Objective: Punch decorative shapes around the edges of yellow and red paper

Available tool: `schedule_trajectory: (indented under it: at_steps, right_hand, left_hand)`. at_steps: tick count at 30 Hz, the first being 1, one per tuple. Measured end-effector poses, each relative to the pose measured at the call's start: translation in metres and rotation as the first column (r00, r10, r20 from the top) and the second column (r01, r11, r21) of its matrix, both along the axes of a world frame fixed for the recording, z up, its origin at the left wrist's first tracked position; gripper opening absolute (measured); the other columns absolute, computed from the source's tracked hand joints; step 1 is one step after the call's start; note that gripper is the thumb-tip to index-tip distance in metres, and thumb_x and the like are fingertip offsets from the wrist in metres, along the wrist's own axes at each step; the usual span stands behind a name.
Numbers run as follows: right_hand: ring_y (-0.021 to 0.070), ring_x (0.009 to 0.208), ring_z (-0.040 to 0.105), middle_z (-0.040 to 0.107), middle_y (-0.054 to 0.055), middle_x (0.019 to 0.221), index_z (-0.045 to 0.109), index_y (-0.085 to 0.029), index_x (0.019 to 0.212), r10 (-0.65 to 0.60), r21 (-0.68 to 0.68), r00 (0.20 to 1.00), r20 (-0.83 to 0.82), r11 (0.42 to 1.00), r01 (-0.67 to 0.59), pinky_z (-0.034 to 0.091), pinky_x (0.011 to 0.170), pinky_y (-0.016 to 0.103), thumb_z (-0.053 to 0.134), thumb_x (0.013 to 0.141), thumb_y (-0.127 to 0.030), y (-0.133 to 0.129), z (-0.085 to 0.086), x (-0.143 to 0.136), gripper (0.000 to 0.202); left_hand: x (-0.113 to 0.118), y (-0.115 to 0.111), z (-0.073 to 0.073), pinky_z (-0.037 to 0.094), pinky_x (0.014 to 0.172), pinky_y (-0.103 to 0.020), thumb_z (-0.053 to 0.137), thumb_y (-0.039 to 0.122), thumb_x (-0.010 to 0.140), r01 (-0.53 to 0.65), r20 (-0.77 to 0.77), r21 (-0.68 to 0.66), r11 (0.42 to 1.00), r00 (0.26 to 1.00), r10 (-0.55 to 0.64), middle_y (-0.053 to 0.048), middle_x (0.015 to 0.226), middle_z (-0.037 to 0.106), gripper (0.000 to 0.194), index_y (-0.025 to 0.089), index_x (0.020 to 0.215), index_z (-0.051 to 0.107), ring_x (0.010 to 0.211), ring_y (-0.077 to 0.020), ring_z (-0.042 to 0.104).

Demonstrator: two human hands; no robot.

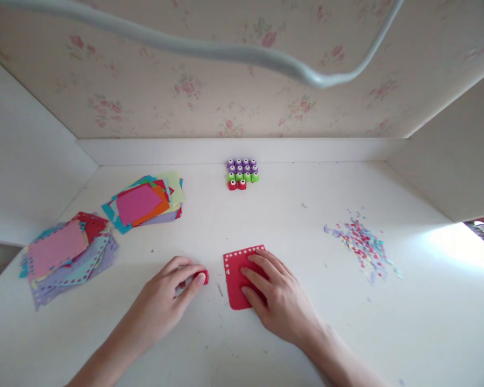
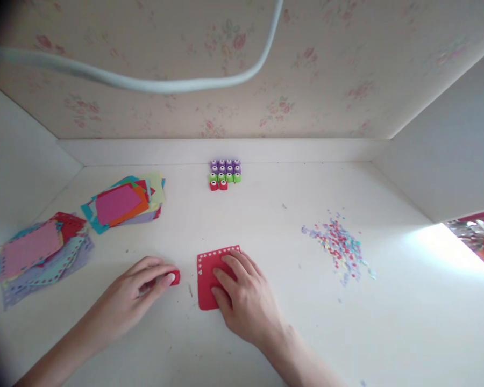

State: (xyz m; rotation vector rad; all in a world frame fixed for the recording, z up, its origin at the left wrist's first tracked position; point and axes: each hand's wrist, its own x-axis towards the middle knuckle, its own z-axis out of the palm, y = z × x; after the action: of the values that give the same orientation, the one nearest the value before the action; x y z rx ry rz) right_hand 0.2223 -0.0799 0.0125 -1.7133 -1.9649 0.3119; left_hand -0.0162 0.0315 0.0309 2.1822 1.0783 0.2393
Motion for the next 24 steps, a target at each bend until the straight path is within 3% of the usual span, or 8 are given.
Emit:
schedule_trajectory:
  at_steps: [4, 7, 13, 17, 19, 21, 24]
  right_hand:
    - [0.0273, 0.12, 0.051, 0.06, 0.009, 0.125, 0.063, -0.021, 0.12, 0.001, 0.048, 0.999, -0.045, 0.999, 0.001, 0.041, 0.108, 0.049, 0.057, 0.09, -0.022, 0.001, 0.001, 0.0, 0.03]
    - [0.0247, 0.114, 0.055, 0.063, 0.009, 0.121, 0.059, -0.02, 0.124, 0.048, 0.103, 0.99, -0.135, 0.994, -0.034, 0.041, 0.108, 0.047, 0.056, 0.091, -0.02, 0.001, 0.005, -0.001, 0.033]
    - [0.0205, 0.116, 0.057, 0.06, 0.01, 0.128, 0.049, -0.021, 0.135, 0.191, 0.115, 0.914, -0.357, 0.98, -0.16, 0.05, 0.098, 0.034, 0.058, 0.091, -0.018, -0.003, 0.014, -0.007, 0.044]
    - [0.0173, 0.111, 0.061, 0.064, 0.006, 0.123, 0.055, -0.024, 0.13, 0.19, 0.127, 0.888, -0.418, 0.98, -0.15, 0.05, 0.096, 0.029, 0.055, 0.094, -0.017, -0.002, 0.016, -0.004, 0.037]
    - [0.017, 0.108, 0.063, 0.066, 0.005, 0.12, 0.06, -0.025, 0.125, 0.101, 0.104, 0.894, -0.437, 0.993, -0.061, 0.051, 0.095, 0.029, 0.056, 0.094, -0.019, 0.0, 0.014, 0.004, 0.032]
    - [0.0179, 0.103, 0.065, 0.068, 0.005, 0.116, 0.064, -0.025, 0.118, -0.078, 0.062, 0.892, -0.446, 0.991, 0.118, 0.053, 0.091, 0.03, 0.057, 0.093, -0.023, 0.005, 0.009, 0.018, 0.026]
    - [0.0213, 0.1, 0.065, 0.07, 0.006, 0.111, 0.068, -0.024, 0.111, -0.408, 0.071, 0.825, -0.391, 0.88, 0.469, 0.055, 0.084, 0.033, 0.059, 0.091, -0.032, 0.014, -0.003, 0.049, 0.023]
  left_hand:
    - [-0.008, -0.009, -0.009, 0.052, 0.091, -0.027, 0.056, 0.042, 0.092, 0.001, 0.024, 0.148, 0.989, 1.0, -0.005, -0.002, 0.115, 0.062, 0.027, 0.029, 0.115, 0.062, 0.104, -0.0181, 0.062]
    - [-0.003, -0.015, -0.011, 0.054, 0.088, -0.025, 0.052, 0.038, 0.095, 0.021, 0.082, 0.193, 0.981, 0.996, -0.037, -0.002, 0.114, 0.065, 0.026, 0.029, 0.118, 0.058, 0.1, -0.0164, 0.064]
    - [0.028, -0.03, -0.005, 0.058, 0.078, -0.023, 0.053, 0.037, 0.095, 0.062, 0.225, 0.315, 0.947, 0.965, -0.138, -0.002, 0.104, 0.069, 0.035, 0.028, 0.129, 0.05, 0.085, -0.015, 0.068]
    - [0.048, -0.032, -0.009, 0.058, 0.08, -0.024, 0.051, 0.032, 0.096, 0.075, 0.267, 0.381, 0.922, 0.945, -0.187, -0.003, 0.105, 0.07, 0.034, 0.027, 0.13, 0.049, 0.089, -0.0156, 0.069]
    - [0.053, -0.03, -0.015, 0.058, 0.083, -0.026, 0.052, 0.032, 0.095, 0.064, 0.262, 0.395, 0.917, 0.948, -0.179, -0.004, 0.109, 0.069, 0.037, 0.025, 0.131, 0.048, 0.095, -0.0167, 0.068]
    - [0.054, -0.027, -0.022, 0.057, 0.087, -0.029, 0.053, 0.032, 0.095, 0.059, 0.232, 0.422, 0.904, 0.958, -0.171, -0.006, 0.115, 0.067, 0.037, 0.023, 0.13, 0.05, 0.102, -0.0189, 0.066]
    - [0.049, -0.023, -0.031, 0.056, 0.089, -0.037, 0.053, 0.03, 0.093, 0.113, 0.145, 0.496, 0.861, 0.967, -0.21, -0.006, 0.118, 0.066, 0.028, 0.025, 0.121, 0.058, 0.106, -0.0221, 0.064]
